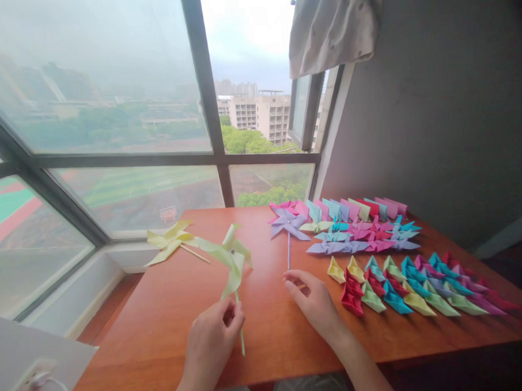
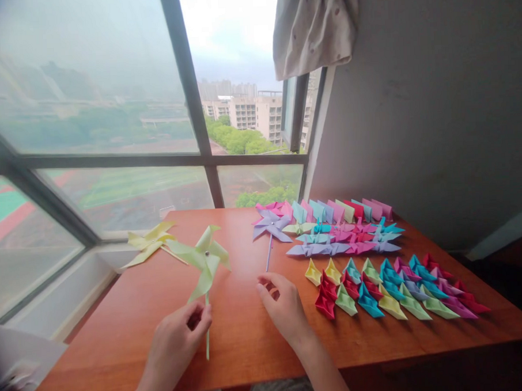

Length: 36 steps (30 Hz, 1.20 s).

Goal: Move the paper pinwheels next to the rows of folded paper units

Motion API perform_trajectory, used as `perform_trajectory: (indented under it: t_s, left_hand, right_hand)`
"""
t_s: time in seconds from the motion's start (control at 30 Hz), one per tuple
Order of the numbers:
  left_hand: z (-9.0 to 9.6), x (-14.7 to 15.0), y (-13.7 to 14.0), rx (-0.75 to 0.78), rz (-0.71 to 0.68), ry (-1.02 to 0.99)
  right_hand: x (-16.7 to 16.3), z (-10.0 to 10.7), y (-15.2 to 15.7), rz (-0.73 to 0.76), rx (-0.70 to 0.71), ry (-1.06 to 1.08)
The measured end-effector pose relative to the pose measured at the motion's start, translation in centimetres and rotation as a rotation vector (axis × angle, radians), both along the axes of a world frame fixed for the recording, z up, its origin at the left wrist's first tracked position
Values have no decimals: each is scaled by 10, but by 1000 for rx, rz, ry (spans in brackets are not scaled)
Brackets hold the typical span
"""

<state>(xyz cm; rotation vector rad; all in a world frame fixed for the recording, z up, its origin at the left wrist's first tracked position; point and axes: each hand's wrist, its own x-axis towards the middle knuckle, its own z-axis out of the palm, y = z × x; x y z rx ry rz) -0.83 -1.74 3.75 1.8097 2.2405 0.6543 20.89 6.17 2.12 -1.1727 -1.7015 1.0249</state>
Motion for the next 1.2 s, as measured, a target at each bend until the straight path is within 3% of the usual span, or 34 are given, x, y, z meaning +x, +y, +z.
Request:
perform_trajectory:
  t_s: [0.17, 0.33, 0.63, 1.2]
  left_hand:
    - [-8, 27, 2, 142, -192, -160]
    - [-9, 39, 0, 177, -318, -240]
    - [-11, 39, -3, 154, -364, -241]
    - [-20, 38, -7, 132, -378, -78]
  right_hand:
    - [-14, 19, 40, 13, 19, 112]
    - [-24, 35, 63, 193, -82, 243]
    - [-22, 35, 58, 297, -330, 413]
    - [-30, 35, 41, 185, -376, 453]
